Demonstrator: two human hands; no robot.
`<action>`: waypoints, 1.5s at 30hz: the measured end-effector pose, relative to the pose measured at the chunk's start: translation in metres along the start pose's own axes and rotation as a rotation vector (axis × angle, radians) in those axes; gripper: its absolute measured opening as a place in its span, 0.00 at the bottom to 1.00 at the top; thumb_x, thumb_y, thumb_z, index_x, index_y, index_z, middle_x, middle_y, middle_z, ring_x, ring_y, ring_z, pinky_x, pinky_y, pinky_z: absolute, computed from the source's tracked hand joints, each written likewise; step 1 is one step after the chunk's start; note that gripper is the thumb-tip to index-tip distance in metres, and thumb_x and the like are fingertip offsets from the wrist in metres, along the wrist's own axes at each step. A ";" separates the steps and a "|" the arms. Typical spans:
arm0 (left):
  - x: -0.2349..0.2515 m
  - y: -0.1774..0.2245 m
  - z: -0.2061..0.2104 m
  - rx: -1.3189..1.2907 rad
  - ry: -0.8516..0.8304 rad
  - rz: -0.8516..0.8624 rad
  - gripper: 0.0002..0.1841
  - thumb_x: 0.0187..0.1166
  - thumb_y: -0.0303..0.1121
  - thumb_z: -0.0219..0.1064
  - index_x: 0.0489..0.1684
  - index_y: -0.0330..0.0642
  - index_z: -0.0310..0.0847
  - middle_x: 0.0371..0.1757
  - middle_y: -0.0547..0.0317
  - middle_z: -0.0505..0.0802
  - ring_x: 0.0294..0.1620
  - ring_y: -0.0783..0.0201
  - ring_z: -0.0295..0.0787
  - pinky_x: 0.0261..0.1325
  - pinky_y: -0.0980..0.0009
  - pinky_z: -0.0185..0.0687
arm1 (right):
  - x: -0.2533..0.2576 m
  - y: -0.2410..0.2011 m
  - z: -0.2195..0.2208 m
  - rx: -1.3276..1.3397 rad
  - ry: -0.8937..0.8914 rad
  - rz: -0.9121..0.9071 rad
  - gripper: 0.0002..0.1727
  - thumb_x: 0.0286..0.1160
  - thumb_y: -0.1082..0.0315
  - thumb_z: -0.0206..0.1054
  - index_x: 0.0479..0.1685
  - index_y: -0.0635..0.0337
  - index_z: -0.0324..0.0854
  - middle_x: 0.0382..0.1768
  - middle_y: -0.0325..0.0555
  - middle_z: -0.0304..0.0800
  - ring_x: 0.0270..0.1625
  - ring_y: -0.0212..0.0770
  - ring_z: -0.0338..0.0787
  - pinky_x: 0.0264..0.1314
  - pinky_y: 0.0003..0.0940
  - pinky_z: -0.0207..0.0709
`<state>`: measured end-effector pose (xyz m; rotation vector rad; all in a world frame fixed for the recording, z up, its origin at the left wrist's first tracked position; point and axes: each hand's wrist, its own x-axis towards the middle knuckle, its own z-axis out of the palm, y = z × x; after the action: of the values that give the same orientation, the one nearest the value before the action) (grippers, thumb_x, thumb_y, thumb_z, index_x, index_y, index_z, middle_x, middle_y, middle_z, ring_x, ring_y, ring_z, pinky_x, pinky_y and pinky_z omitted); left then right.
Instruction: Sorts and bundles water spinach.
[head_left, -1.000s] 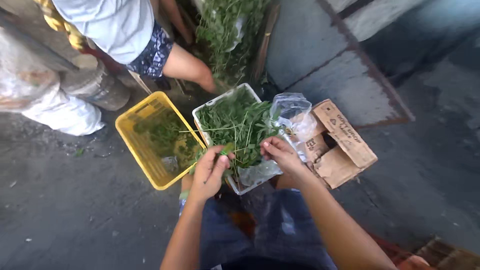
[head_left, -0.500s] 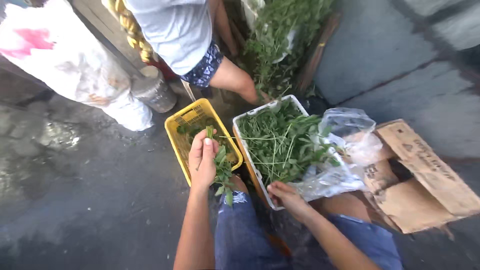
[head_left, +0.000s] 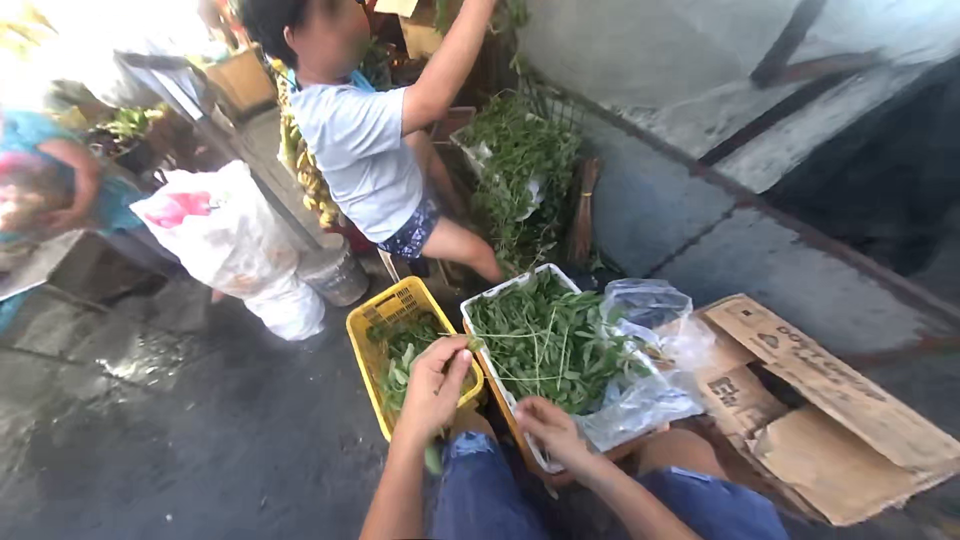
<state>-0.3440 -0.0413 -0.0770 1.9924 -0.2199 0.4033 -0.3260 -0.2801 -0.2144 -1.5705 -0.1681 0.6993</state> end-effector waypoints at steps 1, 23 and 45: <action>0.000 0.002 0.006 0.054 -0.056 -0.006 0.14 0.89 0.33 0.59 0.60 0.39 0.89 0.51 0.57 0.94 0.49 0.67 0.92 0.57 0.65 0.91 | -0.003 -0.021 -0.003 -0.031 0.065 -0.154 0.20 0.83 0.58 0.65 0.63 0.64 0.80 0.42 0.48 0.89 0.36 0.39 0.87 0.40 0.38 0.85; -0.002 0.028 0.116 0.320 -0.539 0.000 0.17 0.91 0.38 0.53 0.53 0.42 0.90 0.47 0.55 0.94 0.51 0.64 0.91 0.62 0.63 0.87 | -0.056 -0.072 -0.070 -0.648 0.324 -0.569 0.19 0.86 0.52 0.61 0.62 0.52 0.87 0.52 0.43 0.92 0.52 0.37 0.91 0.59 0.38 0.88; 0.067 -0.052 0.140 0.139 -0.541 -0.249 0.18 0.94 0.44 0.49 0.60 0.48 0.83 0.37 0.59 0.90 0.35 0.64 0.88 0.44 0.58 0.88 | 0.055 -0.084 -0.132 -0.399 0.106 -0.422 0.10 0.83 0.59 0.66 0.47 0.54 0.88 0.35 0.34 0.92 0.34 0.25 0.89 0.39 0.24 0.86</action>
<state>-0.2395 -0.1426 -0.1512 2.2009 -0.2813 -0.2951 -0.1883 -0.3525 -0.1574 -1.8668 -0.5701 0.2564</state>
